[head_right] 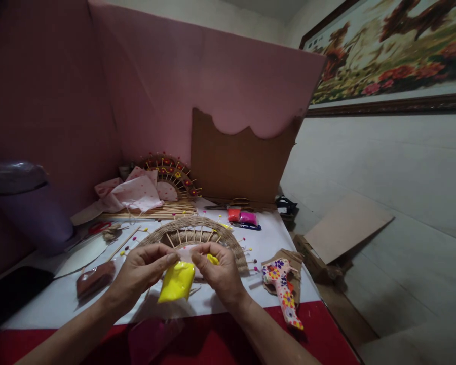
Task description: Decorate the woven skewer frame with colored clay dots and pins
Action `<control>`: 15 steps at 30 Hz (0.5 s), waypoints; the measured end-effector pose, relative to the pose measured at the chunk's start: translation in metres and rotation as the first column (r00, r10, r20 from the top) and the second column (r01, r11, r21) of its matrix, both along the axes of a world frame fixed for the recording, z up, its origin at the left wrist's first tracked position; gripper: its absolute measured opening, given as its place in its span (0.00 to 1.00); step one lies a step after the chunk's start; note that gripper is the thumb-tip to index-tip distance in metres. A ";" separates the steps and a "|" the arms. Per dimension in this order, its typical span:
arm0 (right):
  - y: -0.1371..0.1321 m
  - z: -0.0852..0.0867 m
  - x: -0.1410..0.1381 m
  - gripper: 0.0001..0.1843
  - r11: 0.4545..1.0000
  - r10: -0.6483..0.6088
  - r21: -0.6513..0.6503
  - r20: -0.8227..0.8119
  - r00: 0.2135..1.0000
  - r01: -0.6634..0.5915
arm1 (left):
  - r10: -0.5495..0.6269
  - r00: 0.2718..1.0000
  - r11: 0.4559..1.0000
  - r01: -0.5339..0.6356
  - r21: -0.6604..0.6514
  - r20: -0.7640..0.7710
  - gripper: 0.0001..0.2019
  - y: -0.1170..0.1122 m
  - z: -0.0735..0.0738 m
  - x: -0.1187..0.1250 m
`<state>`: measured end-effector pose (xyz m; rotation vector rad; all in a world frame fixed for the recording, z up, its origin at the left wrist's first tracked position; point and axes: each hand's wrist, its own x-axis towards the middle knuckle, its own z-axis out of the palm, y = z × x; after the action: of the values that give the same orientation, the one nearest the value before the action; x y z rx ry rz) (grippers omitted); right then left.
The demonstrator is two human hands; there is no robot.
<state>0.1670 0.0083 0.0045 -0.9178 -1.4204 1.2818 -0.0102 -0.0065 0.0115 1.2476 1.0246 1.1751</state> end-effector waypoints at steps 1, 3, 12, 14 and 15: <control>0.000 0.000 0.001 0.17 1.000 -0.012 0.007 0.008 1.000 0.012 | 0.011 1.000 1.000 -0.011 0.001 -0.003 0.12 0.000 0.000 0.000; 0.000 0.000 0.002 0.17 1.000 -0.021 0.022 0.021 1.000 0.021 | 0.026 1.000 1.000 -0.026 0.009 -0.008 0.12 0.000 0.000 -0.001; -0.001 -0.003 0.003 0.16 0.998 -0.036 0.058 0.004 0.999 0.036 | 0.024 0.999 0.999 -0.024 -0.025 0.028 0.12 -0.001 0.002 0.003; 0.000 -0.003 0.003 0.16 0.998 -0.042 0.057 -0.010 0.999 0.042 | 0.037 0.999 0.999 -0.036 -0.028 0.039 0.13 -0.001 0.002 0.001; 0.000 -0.003 0.002 0.16 0.998 -0.040 0.055 -0.014 0.999 0.041 | 0.046 0.998 0.999 -0.046 -0.018 0.036 0.14 0.000 0.002 0.000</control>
<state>0.1691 0.0083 0.0015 -0.8947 -1.4136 1.2104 -0.0100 -0.0068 0.0137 1.1908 1.0396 1.2173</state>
